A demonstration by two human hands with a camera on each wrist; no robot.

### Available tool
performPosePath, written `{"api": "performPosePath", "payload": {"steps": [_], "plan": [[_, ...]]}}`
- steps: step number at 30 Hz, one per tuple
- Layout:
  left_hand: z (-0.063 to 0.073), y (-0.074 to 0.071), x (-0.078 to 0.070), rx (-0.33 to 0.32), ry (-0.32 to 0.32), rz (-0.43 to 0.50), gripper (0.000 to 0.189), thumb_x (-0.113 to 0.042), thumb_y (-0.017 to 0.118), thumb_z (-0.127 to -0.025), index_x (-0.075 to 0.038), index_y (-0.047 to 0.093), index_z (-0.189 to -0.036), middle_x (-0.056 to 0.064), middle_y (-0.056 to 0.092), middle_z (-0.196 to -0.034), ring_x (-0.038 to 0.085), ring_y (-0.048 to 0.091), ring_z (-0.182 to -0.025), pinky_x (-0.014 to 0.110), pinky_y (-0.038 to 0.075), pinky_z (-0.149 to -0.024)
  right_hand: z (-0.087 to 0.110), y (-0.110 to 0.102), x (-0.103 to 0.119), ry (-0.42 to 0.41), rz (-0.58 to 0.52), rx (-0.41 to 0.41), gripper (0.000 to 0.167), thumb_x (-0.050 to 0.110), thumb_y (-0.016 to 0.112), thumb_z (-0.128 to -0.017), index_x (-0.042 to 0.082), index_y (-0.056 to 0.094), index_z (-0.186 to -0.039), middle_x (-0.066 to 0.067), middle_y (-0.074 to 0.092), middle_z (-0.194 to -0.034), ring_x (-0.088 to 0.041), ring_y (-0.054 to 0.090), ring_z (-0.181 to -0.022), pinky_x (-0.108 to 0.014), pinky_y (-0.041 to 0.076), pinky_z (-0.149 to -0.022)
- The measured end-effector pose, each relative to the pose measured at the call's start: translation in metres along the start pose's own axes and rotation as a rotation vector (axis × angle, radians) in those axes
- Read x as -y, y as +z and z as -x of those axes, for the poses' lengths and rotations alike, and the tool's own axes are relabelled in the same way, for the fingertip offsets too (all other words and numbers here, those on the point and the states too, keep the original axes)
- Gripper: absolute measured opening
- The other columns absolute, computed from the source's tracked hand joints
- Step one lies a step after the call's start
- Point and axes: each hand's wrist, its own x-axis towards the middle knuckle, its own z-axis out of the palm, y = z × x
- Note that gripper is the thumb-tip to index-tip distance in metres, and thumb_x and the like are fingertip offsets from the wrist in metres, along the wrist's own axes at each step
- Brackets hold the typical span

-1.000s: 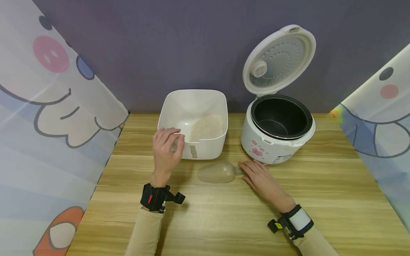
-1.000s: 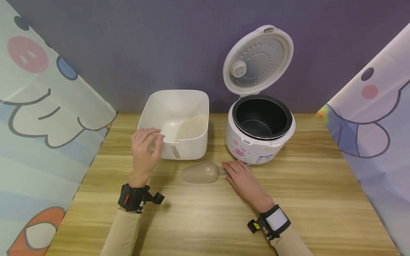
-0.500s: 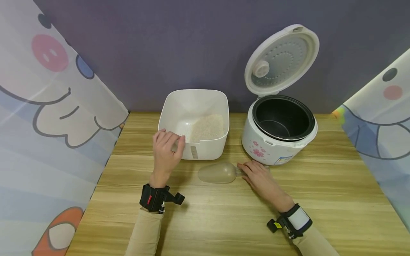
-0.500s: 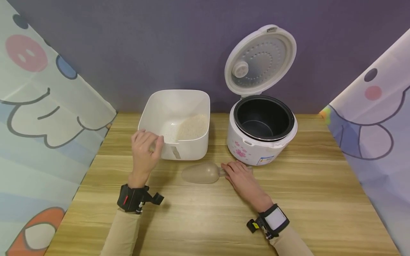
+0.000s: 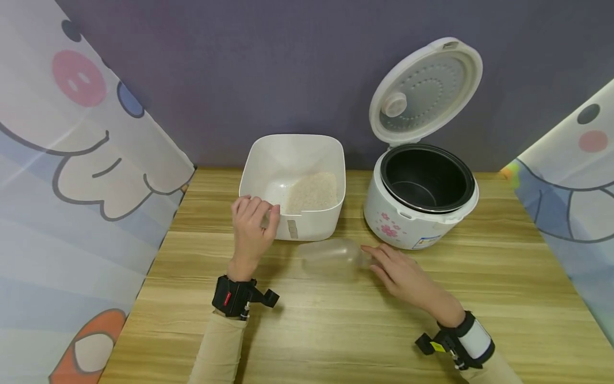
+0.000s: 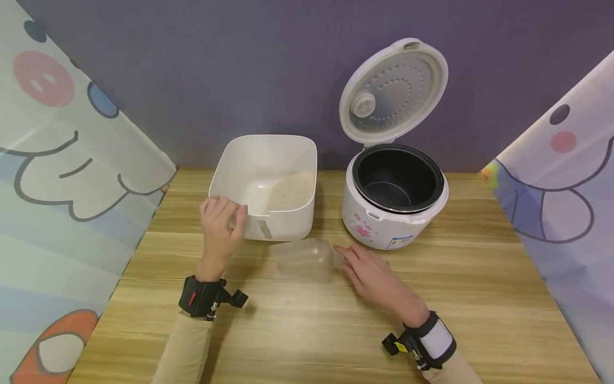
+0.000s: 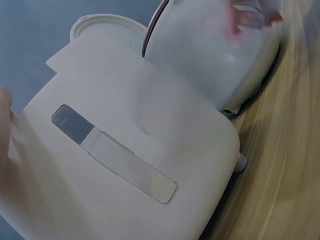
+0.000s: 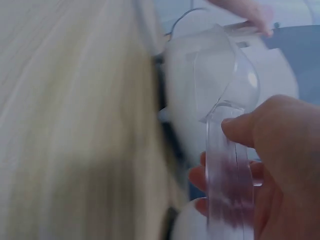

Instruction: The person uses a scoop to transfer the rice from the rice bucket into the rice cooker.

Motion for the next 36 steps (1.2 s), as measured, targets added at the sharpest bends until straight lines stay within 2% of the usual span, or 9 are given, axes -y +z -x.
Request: {"api": "performPosePath", "payload": {"steps": [3,6,11,16,20,23,28,31,36], "plan": [[-0.001,-0.001,0.001,-0.002,0.003,-0.007,0.035,-0.026,0.055,-0.099,-0.004,0.058,-0.072,0.009,0.054,-0.067,0.033,0.048,-0.073,0.052,0.039,-0.093,-0.002,-0.015,0.009,0.035,-0.098,0.033,0.043,0.002,0.067,-0.095,0.003,0.058,-0.137,-0.006,0.065,-0.116,-0.014,0.065,-0.095,-0.041,0.057,-0.080],[-0.002,-0.002,0.002,0.001,0.004,-0.011,0.035,-0.027,0.055,-0.099,-0.004,0.058,-0.072,0.009,0.054,-0.067,0.032,0.047,-0.072,0.051,0.038,-0.091,-0.006,-0.031,0.017,0.095,-0.204,0.078,0.037,0.007,0.063,-0.100,0.004,0.057,-0.136,0.000,0.063,-0.109,-0.007,0.059,-0.090,-0.033,0.054,-0.074],[-0.004,-0.003,0.000,0.013,0.017,-0.019,0.036,-0.027,0.054,-0.099,-0.004,0.058,-0.072,0.010,0.057,-0.067,0.031,0.045,-0.070,0.050,0.037,-0.086,-0.017,-0.060,0.027,0.215,-0.300,0.122,0.045,0.021,0.073,-0.095,0.006,0.057,-0.135,0.005,0.058,-0.097,-0.004,0.052,-0.083,-0.026,0.049,-0.067],[-0.006,0.002,-0.001,-0.013,0.058,-0.020,0.036,-0.024,0.055,-0.097,-0.005,0.055,-0.066,0.008,0.055,-0.061,0.028,0.043,-0.062,0.048,0.039,-0.081,-0.032,-0.083,0.029,0.172,-0.173,-0.027,0.054,0.021,0.087,-0.081,0.007,0.059,-0.124,0.005,0.061,-0.086,-0.003,0.052,-0.072,-0.024,0.046,-0.060],[-0.008,0.007,0.002,-0.051,0.091,-0.021,0.035,-0.017,0.055,-0.093,-0.007,0.048,-0.060,0.004,0.046,-0.054,0.024,0.037,-0.055,0.045,0.039,-0.074,-0.052,-0.101,0.023,0.136,-0.055,-0.117,0.052,0.016,0.090,-0.076,0.009,0.057,-0.115,0.002,0.064,-0.080,-0.005,0.054,-0.065,-0.025,0.046,-0.055],[-0.010,0.009,0.004,-0.063,0.105,-0.048,0.036,-0.014,0.053,-0.090,-0.009,0.043,-0.055,0.002,0.040,-0.050,0.022,0.032,-0.051,0.043,0.038,-0.067,-0.072,-0.111,0.017,0.126,0.022,-0.133,0.048,0.012,0.088,-0.077,0.008,0.058,-0.114,-0.002,0.068,-0.079,-0.010,0.060,-0.063,-0.029,0.047,-0.055],[-0.014,0.008,0.006,-0.056,0.104,-0.105,0.038,-0.014,0.050,-0.086,-0.010,0.041,-0.050,0.001,0.037,-0.045,0.021,0.029,-0.047,0.041,0.037,-0.061,-0.106,-0.120,0.010,0.094,0.144,-0.120,0.034,0.017,0.079,-0.086,0.008,0.064,-0.115,-0.005,0.073,-0.083,-0.018,0.067,-0.067,-0.037,0.048,-0.053],[-0.015,0.008,0.006,-0.045,0.094,-0.118,0.038,-0.015,0.049,-0.086,-0.010,0.041,-0.049,0.001,0.037,-0.044,0.021,0.029,-0.046,0.041,0.038,-0.061,-0.125,-0.121,0.005,0.005,0.228,-0.115,0.031,0.017,0.077,-0.089,0.005,0.068,-0.116,-0.009,0.070,-0.090,-0.023,0.065,-0.069,-0.040,0.049,-0.053],[-0.015,0.007,0.004,-0.040,0.085,-0.116,0.038,-0.016,0.048,-0.085,-0.010,0.041,-0.048,0.001,0.037,-0.044,0.020,0.029,-0.046,0.041,0.038,-0.061,-0.155,-0.121,-0.005,-0.173,0.338,-0.083,0.037,0.010,0.078,-0.089,0.000,0.067,-0.122,-0.015,0.064,-0.098,-0.031,0.062,-0.079,-0.044,0.051,-0.067]]}}
